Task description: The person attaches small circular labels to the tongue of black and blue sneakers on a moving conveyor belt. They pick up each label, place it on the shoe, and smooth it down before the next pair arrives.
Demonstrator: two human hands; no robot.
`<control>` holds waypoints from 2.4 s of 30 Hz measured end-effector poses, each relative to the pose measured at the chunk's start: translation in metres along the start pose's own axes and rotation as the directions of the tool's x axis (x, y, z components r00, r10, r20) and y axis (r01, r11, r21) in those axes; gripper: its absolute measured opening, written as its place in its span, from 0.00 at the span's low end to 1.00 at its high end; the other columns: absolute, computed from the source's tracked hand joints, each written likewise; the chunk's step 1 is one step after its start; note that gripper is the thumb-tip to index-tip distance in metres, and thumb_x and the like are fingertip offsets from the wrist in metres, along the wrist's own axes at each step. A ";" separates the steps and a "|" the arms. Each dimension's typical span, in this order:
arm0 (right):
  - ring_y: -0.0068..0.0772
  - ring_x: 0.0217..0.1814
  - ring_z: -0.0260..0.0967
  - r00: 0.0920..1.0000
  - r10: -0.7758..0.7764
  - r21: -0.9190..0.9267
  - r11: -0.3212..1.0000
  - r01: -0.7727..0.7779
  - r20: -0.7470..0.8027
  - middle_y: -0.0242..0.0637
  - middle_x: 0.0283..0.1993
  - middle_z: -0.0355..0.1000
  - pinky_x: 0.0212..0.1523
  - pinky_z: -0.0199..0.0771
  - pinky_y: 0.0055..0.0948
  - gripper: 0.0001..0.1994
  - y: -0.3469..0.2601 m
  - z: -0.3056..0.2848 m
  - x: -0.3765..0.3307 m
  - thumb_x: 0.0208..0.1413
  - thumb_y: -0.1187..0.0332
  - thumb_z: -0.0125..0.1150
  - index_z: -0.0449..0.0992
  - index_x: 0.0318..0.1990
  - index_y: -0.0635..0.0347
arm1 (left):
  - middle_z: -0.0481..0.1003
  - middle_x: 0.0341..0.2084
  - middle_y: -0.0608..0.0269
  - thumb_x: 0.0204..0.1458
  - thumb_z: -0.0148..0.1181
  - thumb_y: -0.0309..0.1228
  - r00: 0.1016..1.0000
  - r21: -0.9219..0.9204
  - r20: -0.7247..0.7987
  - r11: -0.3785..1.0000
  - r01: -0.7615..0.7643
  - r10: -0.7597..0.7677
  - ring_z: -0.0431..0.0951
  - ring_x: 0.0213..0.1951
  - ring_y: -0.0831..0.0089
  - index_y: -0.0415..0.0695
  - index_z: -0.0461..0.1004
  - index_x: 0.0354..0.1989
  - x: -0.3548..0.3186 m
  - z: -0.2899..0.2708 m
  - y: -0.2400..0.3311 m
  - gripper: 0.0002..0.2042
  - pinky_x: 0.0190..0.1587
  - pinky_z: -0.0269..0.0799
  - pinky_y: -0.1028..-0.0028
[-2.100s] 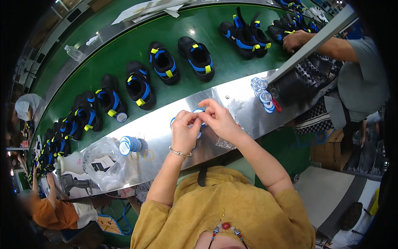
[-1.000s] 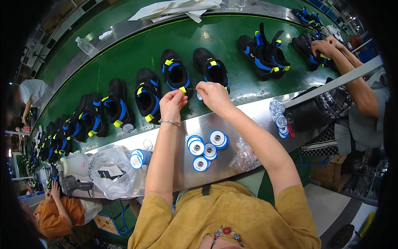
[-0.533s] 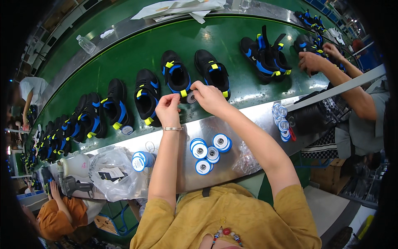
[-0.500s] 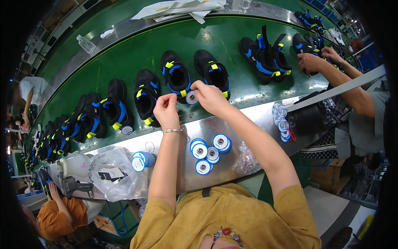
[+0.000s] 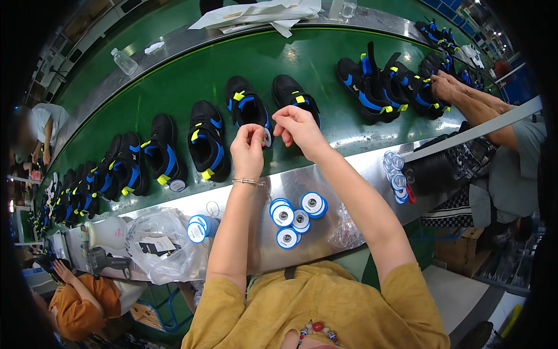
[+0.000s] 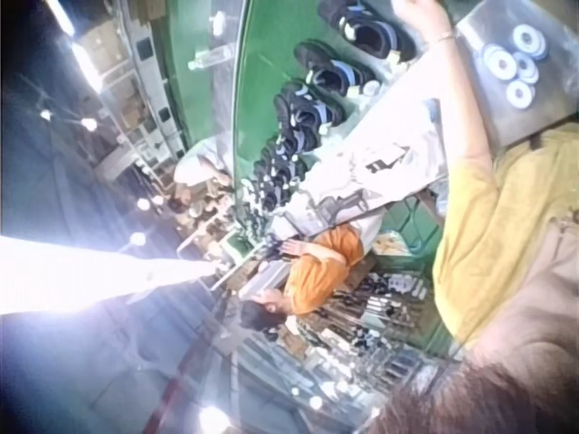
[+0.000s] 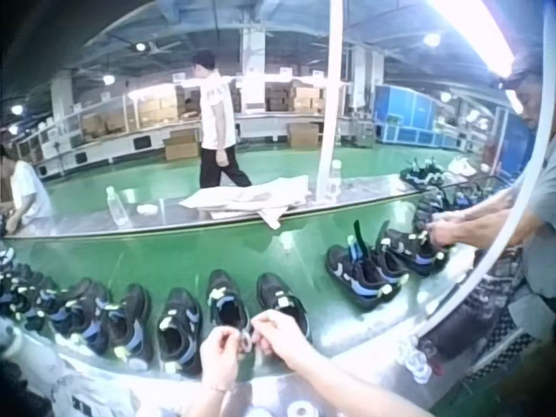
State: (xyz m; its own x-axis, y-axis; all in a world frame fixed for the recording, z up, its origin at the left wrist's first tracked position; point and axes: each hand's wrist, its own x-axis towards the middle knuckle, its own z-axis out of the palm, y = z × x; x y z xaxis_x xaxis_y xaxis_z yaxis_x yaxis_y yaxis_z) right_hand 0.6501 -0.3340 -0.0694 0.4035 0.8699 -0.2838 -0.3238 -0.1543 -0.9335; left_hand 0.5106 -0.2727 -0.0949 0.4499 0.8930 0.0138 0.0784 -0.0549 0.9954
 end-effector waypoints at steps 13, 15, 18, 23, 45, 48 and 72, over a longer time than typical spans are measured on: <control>0.14 0.23 0.62 0.996 -0.051 -0.039 0.998 0.054 0.075 0.30 0.28 0.71 0.20 0.61 0.14 0.05 0.011 0.015 0.009 0.56 0.72 0.59 0.74 0.35 0.64 | 0.74 0.26 0.66 0.57 0.56 0.24 0.988 0.143 -0.156 0.990 0.008 0.015 0.71 0.26 0.80 0.37 0.77 0.35 -0.005 -0.005 0.007 0.04 0.31 0.68 0.79; 0.14 0.23 0.62 0.994 -0.050 -0.008 0.999 0.051 0.097 0.30 0.28 0.71 0.20 0.61 0.14 0.04 0.010 0.015 0.009 0.56 0.72 0.59 0.74 0.34 0.64 | 0.74 0.29 0.64 0.56 0.56 0.23 0.986 0.215 -0.124 0.973 -0.080 0.109 0.72 0.29 0.78 0.38 0.78 0.38 -0.005 -0.009 0.001 0.05 0.33 0.69 0.79; 0.14 0.25 0.64 0.989 -0.060 -0.012 0.998 0.062 0.136 0.30 0.28 0.71 0.23 0.63 0.15 0.05 0.013 0.015 0.010 0.56 0.71 0.59 0.73 0.33 0.64 | 0.74 0.32 0.62 0.56 0.56 0.22 0.986 0.260 -0.070 0.957 -0.128 0.151 0.73 0.33 0.75 0.39 0.79 0.42 -0.007 -0.017 0.001 0.08 0.37 0.69 0.79; 0.17 0.28 0.66 0.972 -0.185 -0.123 0.971 0.203 0.144 0.31 0.26 0.72 0.29 0.66 0.20 0.05 0.027 0.017 0.020 0.53 0.72 0.59 0.74 0.31 0.66 | 0.73 0.32 0.62 0.54 0.56 0.20 0.985 0.179 -0.039 0.971 -0.157 0.166 0.72 0.33 0.76 0.39 0.79 0.44 -0.008 -0.015 0.008 0.11 0.37 0.68 0.79; 0.25 0.28 0.71 0.907 -0.283 -0.455 0.793 0.404 0.312 0.37 0.25 0.75 0.32 0.70 0.27 0.08 0.002 -0.001 0.013 0.49 0.68 0.64 0.79 0.32 0.65 | 0.76 0.33 0.67 0.54 0.60 0.22 0.999 -0.037 0.032 0.998 0.043 -0.042 0.72 0.35 0.83 0.36 0.75 0.50 -0.005 -0.015 0.004 0.14 0.41 0.68 0.83; 0.22 0.29 0.71 0.932 -0.301 -0.426 0.830 0.360 0.201 0.34 0.28 0.75 0.32 0.71 0.23 0.08 -0.033 -0.041 -0.015 0.54 0.69 0.61 0.79 0.35 0.66 | 0.76 0.31 0.69 0.55 0.61 0.24 0.994 0.211 0.075 0.973 -0.091 0.077 0.71 0.32 0.84 0.36 0.78 0.44 -0.007 -0.018 -0.003 0.09 0.37 0.67 0.84; 0.17 0.27 0.66 0.923 0.005 -0.200 0.976 -0.089 -0.386 0.29 0.26 0.71 0.29 0.66 0.18 0.04 0.053 -0.189 -0.186 0.53 0.73 0.61 0.76 0.32 0.65 | 0.63 0.60 0.46 0.53 0.59 0.36 0.538 0.341 0.812 0.563 -0.752 0.226 0.61 0.64 0.52 0.38 0.67 0.57 -0.198 0.133 0.023 0.24 0.63 0.58 0.58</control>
State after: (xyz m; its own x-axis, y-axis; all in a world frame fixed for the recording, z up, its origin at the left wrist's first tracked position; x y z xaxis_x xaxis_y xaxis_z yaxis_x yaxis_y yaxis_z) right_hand 0.7193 -0.5926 -0.1070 0.7004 0.6212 -0.3515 -0.1809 -0.3219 -0.9293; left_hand 0.5417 -0.5106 -0.0877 0.9822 0.1051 0.1557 0.0094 -0.8553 0.5181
